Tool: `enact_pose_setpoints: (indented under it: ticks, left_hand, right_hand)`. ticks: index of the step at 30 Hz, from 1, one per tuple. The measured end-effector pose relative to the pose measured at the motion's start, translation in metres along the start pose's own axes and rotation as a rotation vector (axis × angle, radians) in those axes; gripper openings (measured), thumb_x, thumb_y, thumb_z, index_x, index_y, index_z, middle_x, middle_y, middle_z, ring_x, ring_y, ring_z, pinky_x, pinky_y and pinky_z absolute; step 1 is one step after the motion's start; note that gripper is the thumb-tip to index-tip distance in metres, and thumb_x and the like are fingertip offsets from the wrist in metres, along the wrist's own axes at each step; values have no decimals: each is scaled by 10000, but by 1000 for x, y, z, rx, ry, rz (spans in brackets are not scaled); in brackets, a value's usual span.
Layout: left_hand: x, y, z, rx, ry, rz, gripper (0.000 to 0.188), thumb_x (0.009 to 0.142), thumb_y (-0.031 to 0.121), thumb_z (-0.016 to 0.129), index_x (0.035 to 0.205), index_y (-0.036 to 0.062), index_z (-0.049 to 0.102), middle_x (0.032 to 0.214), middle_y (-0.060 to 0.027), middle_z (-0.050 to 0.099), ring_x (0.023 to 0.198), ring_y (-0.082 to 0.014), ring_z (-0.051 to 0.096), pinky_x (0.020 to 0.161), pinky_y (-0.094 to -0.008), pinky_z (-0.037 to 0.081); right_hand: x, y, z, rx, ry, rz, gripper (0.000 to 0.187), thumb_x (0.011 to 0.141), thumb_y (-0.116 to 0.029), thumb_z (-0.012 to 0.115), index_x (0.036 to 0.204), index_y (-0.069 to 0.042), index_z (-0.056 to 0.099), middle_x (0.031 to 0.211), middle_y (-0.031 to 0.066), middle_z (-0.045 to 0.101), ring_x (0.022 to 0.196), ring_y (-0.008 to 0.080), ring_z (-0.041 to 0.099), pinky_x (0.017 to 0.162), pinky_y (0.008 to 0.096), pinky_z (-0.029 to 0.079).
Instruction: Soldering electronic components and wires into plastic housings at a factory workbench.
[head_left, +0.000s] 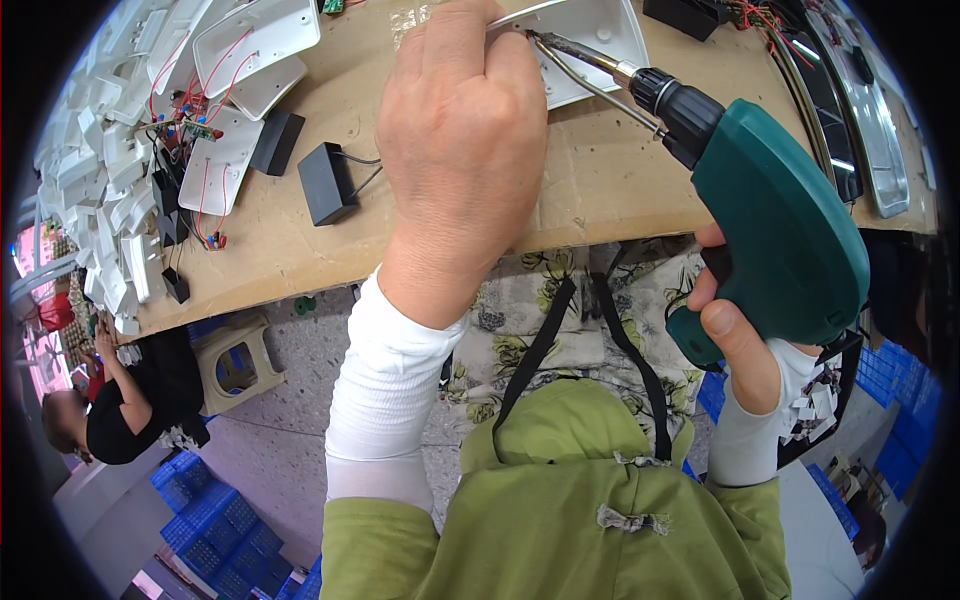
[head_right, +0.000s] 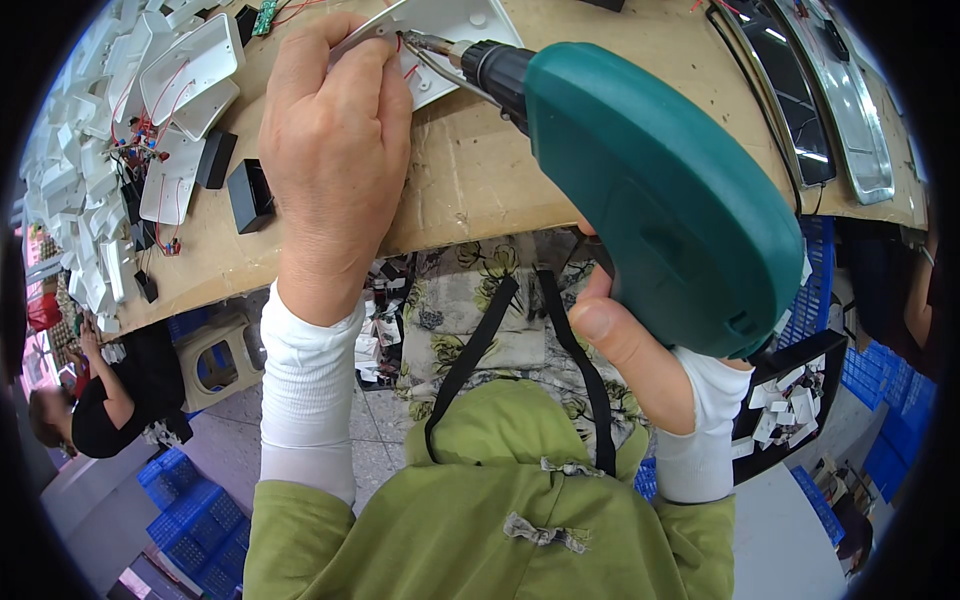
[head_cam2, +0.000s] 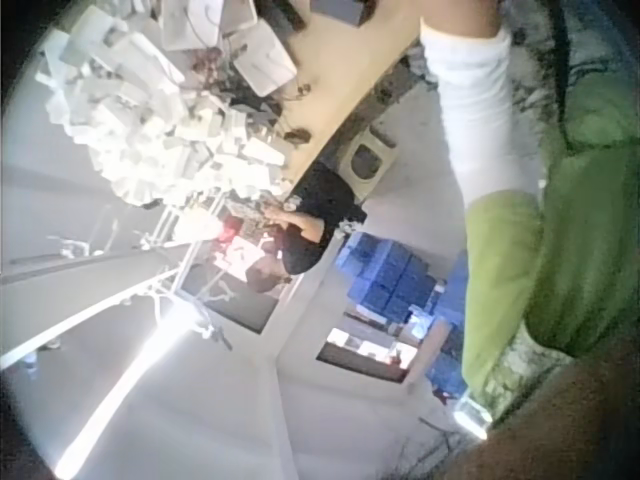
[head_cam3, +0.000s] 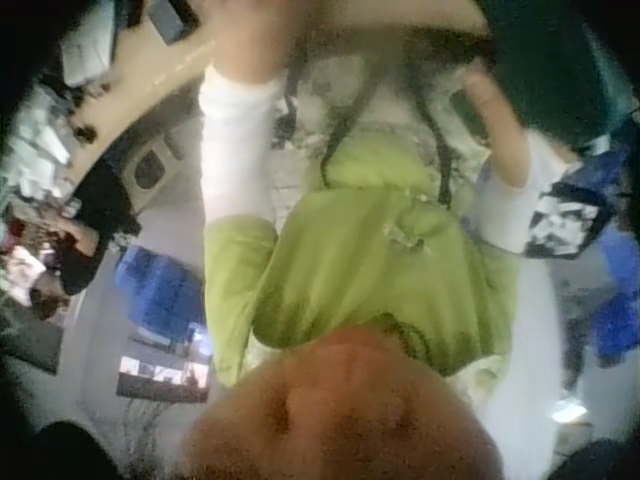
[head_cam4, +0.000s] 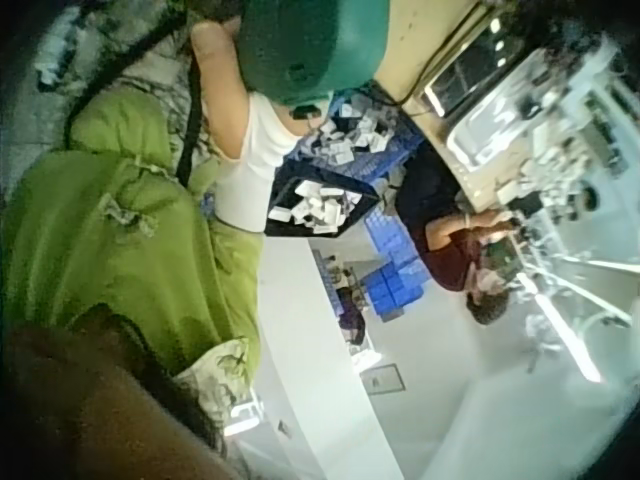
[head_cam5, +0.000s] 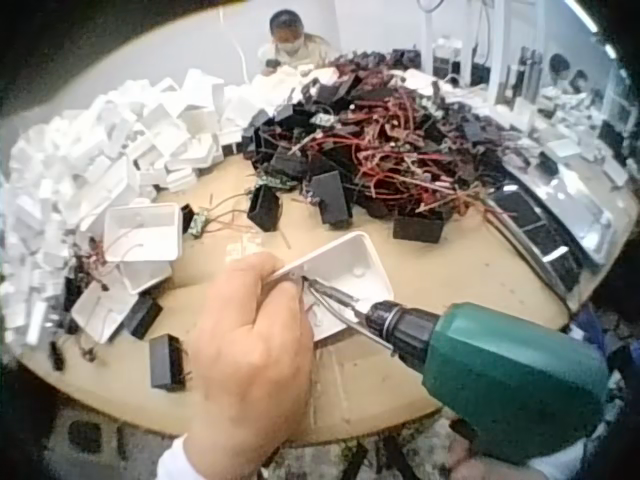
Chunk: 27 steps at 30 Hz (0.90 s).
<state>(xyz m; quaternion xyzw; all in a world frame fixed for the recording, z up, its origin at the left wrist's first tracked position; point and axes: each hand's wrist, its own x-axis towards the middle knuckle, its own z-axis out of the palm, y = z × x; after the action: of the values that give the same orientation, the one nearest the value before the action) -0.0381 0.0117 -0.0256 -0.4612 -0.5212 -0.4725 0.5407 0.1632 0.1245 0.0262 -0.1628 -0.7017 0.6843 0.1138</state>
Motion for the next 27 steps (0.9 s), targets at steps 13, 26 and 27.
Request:
enact_pose_setpoints:
  ticks: [13,26,27]
  left_hand:
    - [1,1,-4,-5,-24,-3,34,702,-33,557,728,-38,537,853,-153,547,706,-292,548,602,-361,450]
    - [-1,1,-2,25,-17,12,40,687,-37,559,707,-29,526,852,-145,546,703,-289,548,593,-359,451]
    - [0,1,-2,16,-24,3,38,686,-38,557,708,-29,526,853,-146,547,703,-290,549,593,-360,452]
  right_hand:
    - [-1,-2,-1,7,-8,2,417,685,-12,662,1077,34,528,934,79,582,683,102,533,628,235,434]
    - [-1,0,-3,-10,-23,34,418,696,-28,667,1083,33,522,890,72,587,674,103,533,620,235,436]
    - [-1,0,-4,-51,-24,45,473,697,-68,660,1125,39,490,946,114,573,676,119,538,619,241,443]
